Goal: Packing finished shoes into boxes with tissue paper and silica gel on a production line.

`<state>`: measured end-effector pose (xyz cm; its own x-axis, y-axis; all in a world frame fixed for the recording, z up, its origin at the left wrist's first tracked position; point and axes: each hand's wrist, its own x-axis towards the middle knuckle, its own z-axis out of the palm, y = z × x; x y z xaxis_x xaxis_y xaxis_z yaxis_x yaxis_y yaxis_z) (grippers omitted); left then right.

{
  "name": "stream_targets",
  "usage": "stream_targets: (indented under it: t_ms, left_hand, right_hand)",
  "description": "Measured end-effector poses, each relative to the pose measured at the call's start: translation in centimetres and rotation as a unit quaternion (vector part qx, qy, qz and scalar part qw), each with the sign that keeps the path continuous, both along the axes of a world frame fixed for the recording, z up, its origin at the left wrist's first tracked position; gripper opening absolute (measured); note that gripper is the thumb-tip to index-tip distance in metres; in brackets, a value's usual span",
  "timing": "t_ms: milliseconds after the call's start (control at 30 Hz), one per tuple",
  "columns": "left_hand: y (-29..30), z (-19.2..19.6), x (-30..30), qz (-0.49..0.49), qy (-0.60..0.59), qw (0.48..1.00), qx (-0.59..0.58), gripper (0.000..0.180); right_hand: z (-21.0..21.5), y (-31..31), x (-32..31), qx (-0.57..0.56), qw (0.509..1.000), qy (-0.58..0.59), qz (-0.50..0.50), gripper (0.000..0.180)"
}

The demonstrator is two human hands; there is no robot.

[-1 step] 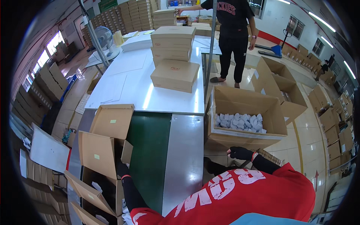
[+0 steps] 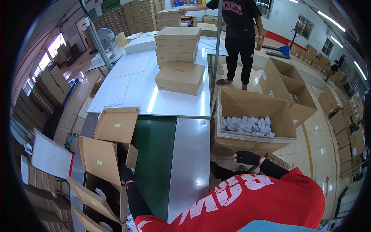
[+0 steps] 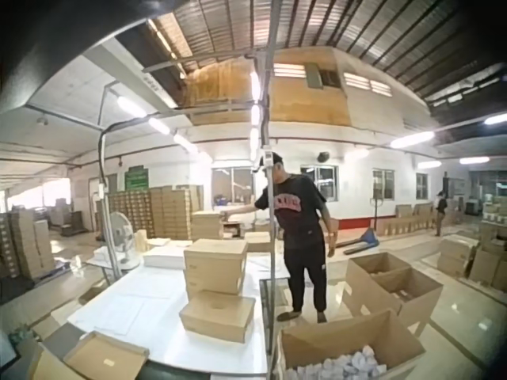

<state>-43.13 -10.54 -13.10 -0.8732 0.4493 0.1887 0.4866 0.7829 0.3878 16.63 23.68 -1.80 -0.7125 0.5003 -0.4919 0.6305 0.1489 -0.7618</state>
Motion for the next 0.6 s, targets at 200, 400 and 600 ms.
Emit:
stream_targets:
  t_ms: [200, 400, 600]
  left_hand:
    - [5.3, 7.6, 9.5, -0.183, 0.029, 0.981, 0.06, 0.037]
    - [8.2, 11.4, 23.0, -0.242, -0.058, 0.968, 0.028, 0.036]
    - [5.9, 10.3, 32.5, -0.228, -0.154, 0.96, 0.052, 0.029]
  right_hand:
    - [3.3, -2.0, -6.6, 0.058, 0.994, 0.037, 0.088, 0.045]
    - [7.8, -4.8, -12.3, 0.181, 0.943, 0.222, 0.17, 0.039]
    - [6.0, -4.4, -13.9, 0.227, 0.891, 0.262, 0.293, 0.037]
